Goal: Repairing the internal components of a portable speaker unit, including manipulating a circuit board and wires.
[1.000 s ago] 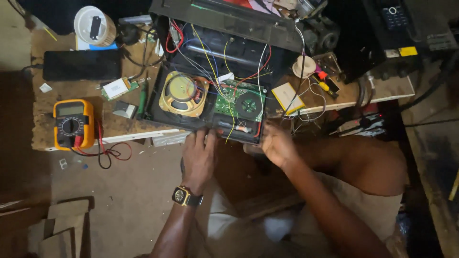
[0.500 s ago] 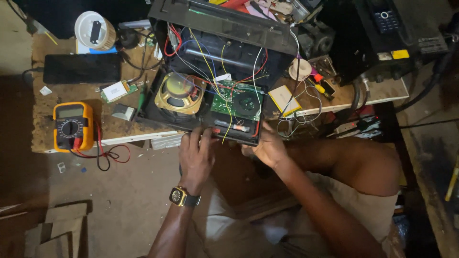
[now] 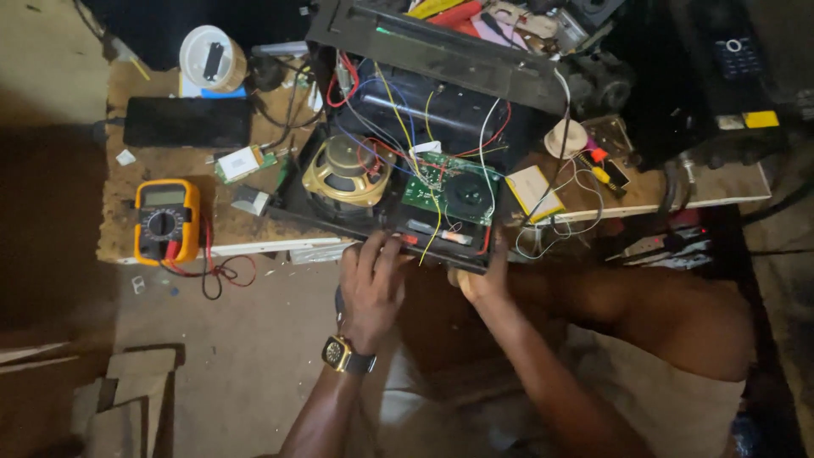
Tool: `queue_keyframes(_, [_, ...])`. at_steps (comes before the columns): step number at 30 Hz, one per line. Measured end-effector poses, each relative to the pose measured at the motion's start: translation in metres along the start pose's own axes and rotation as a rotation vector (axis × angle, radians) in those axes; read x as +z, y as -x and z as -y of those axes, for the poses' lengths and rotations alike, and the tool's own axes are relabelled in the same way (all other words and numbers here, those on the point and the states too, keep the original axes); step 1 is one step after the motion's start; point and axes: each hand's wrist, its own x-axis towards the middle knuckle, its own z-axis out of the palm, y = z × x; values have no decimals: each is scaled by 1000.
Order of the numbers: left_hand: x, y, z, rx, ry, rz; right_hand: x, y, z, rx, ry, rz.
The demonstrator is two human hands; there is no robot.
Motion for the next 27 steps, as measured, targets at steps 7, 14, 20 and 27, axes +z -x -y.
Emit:
queue_keyframes(7, [0,-4,-4,-44,39,-36,-3,-12,5,140,-2,-88])
queue_keyframes(14, [6,0,-1,-45,22,-63,53,33,13,178,-98,-195])
queue_keyframes(20, [-1,-5,-3,-62,34,-38,1,10,-11,191,-9,-178])
queue_keyframes(27, [0,-6,-5,-62,17,-36,-11,0,-7,186,49,-128])
